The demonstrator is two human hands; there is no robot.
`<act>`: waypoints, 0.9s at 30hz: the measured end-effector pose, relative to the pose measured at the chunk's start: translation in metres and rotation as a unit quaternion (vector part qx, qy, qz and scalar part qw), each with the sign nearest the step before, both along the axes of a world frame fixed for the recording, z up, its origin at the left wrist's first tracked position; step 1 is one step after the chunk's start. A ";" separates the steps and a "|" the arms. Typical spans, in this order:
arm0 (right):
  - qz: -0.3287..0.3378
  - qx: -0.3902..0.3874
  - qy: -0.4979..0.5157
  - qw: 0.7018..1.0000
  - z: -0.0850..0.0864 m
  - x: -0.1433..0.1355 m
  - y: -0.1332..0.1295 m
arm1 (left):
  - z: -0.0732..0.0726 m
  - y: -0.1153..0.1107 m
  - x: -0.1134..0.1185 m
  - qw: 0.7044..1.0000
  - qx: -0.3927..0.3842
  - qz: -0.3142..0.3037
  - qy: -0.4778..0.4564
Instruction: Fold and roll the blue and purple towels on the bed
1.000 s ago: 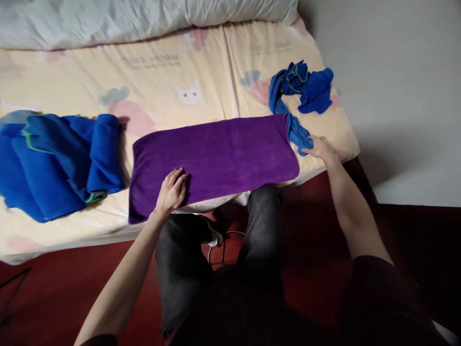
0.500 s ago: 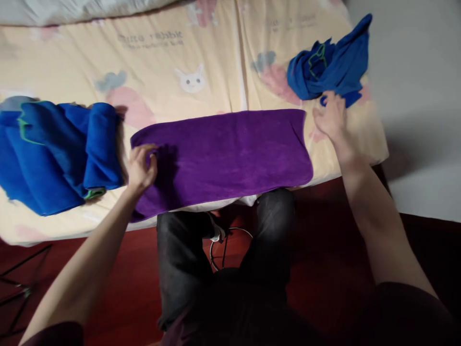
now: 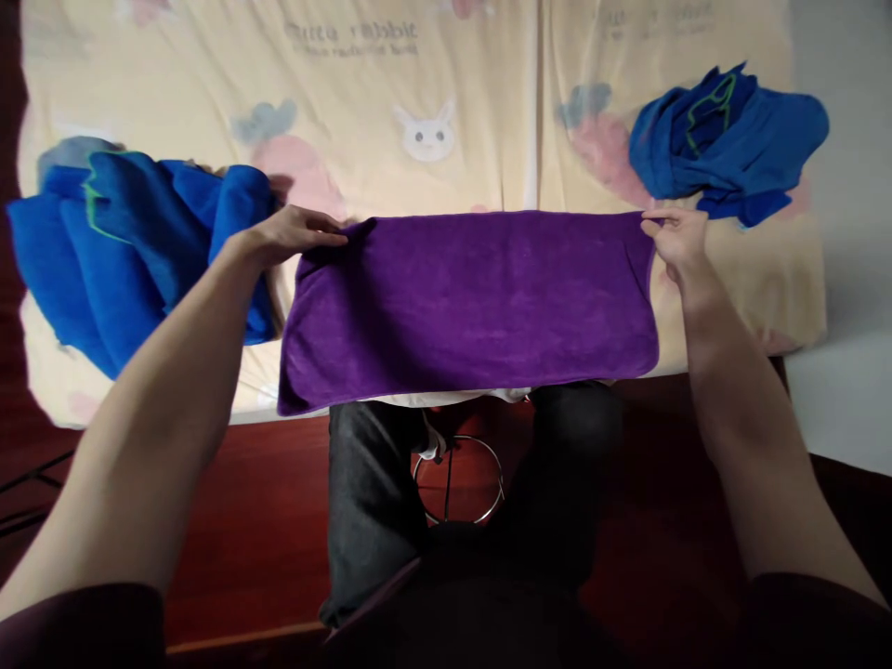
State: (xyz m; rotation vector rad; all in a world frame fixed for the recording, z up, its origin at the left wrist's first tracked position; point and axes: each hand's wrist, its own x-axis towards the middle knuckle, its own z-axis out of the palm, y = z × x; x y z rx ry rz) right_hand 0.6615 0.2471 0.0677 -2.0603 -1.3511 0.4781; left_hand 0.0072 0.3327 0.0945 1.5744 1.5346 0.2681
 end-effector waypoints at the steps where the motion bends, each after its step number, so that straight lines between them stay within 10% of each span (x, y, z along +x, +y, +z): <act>1: -0.013 0.008 0.002 1.000 0.000 0.000 0.000 | 0.003 0.002 -0.003 1.000 0.002 -0.008 -0.012; 6: -0.049 -0.013 0.061 0.997 -0.001 0.000 -0.005 | 0.006 0.005 -0.019 0.994 0.006 0.012 -0.107; 17: -0.015 0.033 0.016 0.999 -0.020 0.019 0.015 | 0.008 0.019 -0.042 0.970 -0.010 -0.212 0.120; 21: -0.045 0.023 -0.044 0.998 -0.025 0.020 0.019 | 0.003 -0.007 -0.032 0.943 0.103 -0.272 0.163; 27: -0.047 0.027 -0.116 0.992 -0.026 0.021 0.024 | 0.000 -0.036 -0.026 0.947 0.241 -0.147 0.153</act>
